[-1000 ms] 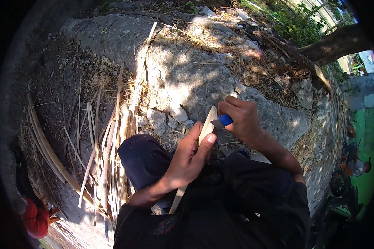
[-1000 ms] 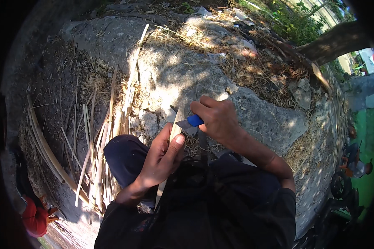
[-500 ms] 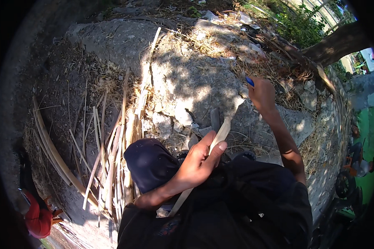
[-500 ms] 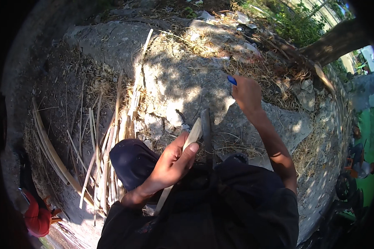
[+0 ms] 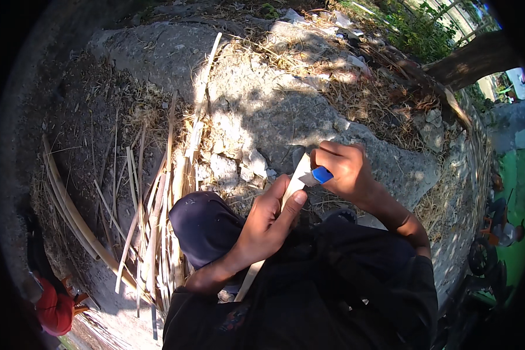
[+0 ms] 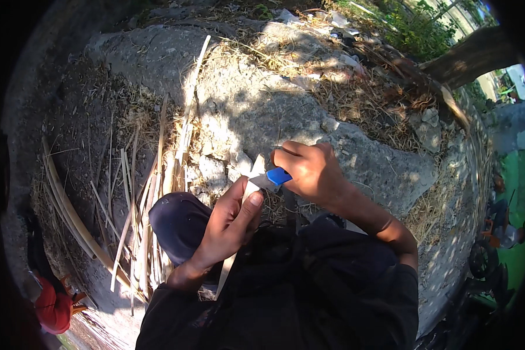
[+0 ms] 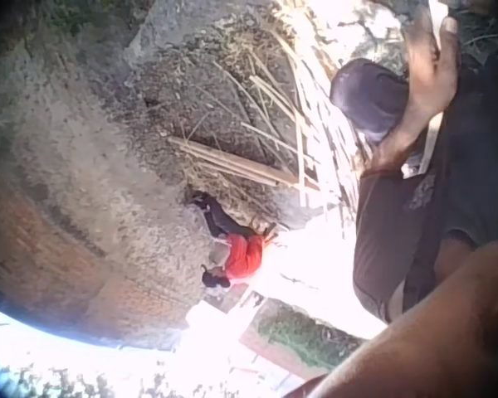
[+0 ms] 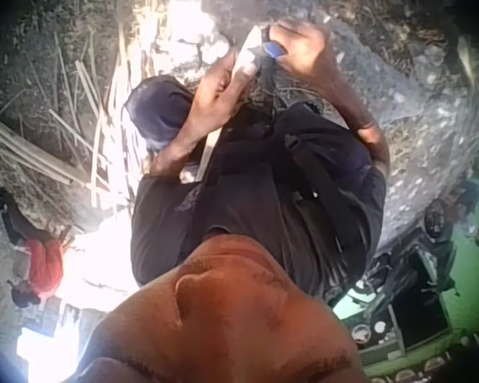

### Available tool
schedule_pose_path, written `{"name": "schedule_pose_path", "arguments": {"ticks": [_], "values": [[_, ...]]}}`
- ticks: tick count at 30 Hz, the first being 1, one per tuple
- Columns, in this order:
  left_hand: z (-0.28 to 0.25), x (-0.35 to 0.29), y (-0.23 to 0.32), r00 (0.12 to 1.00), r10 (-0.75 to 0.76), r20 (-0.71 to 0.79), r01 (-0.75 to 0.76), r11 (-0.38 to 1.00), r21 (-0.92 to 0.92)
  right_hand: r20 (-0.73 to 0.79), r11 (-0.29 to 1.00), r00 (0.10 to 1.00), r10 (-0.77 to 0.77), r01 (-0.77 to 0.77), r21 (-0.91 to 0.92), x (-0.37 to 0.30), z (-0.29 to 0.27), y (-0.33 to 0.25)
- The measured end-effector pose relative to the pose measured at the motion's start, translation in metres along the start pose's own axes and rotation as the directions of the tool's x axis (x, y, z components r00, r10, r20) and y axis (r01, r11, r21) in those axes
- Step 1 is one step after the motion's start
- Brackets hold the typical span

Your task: The person whittles a bamboo stick using a utility knife.

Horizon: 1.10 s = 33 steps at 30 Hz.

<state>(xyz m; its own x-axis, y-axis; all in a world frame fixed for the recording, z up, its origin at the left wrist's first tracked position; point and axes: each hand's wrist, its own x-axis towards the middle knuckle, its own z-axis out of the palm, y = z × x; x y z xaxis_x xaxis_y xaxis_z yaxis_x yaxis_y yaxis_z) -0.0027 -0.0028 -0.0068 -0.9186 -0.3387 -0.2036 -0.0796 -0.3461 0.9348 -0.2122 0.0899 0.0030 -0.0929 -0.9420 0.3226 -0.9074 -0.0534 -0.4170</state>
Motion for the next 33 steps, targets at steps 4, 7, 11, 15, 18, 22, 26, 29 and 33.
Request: {"name": "schedule_pose_path", "arguments": {"ticks": [4,7,11,15,18,22,26,29,33], "values": [[0.001,-0.002,0.009,0.999,-0.032,0.042,0.036,0.995,-0.089,-0.045,1.000,0.999,0.004,-0.005,-0.001,-0.001,0.006,0.000],[0.004,-0.003,0.005,0.999,-0.031,0.042,0.035,0.994,-0.104,-0.031,0.999,0.999,0.041,-0.040,0.027,-0.004,0.007,-0.002],[0.006,-0.002,0.002,0.999,-0.036,-0.003,0.036,0.994,-0.102,-0.069,0.998,0.996,0.055,-0.055,0.010,0.002,0.011,-0.004],[0.005,-0.001,0.002,0.996,-0.090,0.022,0.093,0.986,-0.141,-0.056,0.992,0.994,0.095,-0.099,-0.077,0.001,0.013,0.002],[0.005,0.001,0.008,0.987,-0.137,0.083,0.152,0.963,-0.224,-0.082,0.990,0.992,0.095,-0.102,-0.098,-0.001,0.016,0.009],[0.007,-0.002,0.013,0.969,-0.188,0.158,0.224,0.942,-0.249,-0.111,0.975,0.983,0.148,-0.163,-0.148,-0.001,0.017,0.019],[0.020,-0.012,0.009,0.938,-0.054,0.341,0.100,0.988,-0.119,-0.290,0.878,0.894,0.343,-0.415,-0.239,-0.012,0.012,0.123],[0.000,-0.008,0.012,0.975,-0.161,0.150,0.203,0.925,-0.323,-0.273,0.904,0.881,0.386,-0.421,-0.081,-0.015,-0.005,0.103],[-0.006,-0.004,0.014,0.987,-0.085,0.138,0.120,0.955,-0.271,-0.207,0.958,0.937,0.280,-0.259,0.122,0.006,-0.024,0.030]]}}
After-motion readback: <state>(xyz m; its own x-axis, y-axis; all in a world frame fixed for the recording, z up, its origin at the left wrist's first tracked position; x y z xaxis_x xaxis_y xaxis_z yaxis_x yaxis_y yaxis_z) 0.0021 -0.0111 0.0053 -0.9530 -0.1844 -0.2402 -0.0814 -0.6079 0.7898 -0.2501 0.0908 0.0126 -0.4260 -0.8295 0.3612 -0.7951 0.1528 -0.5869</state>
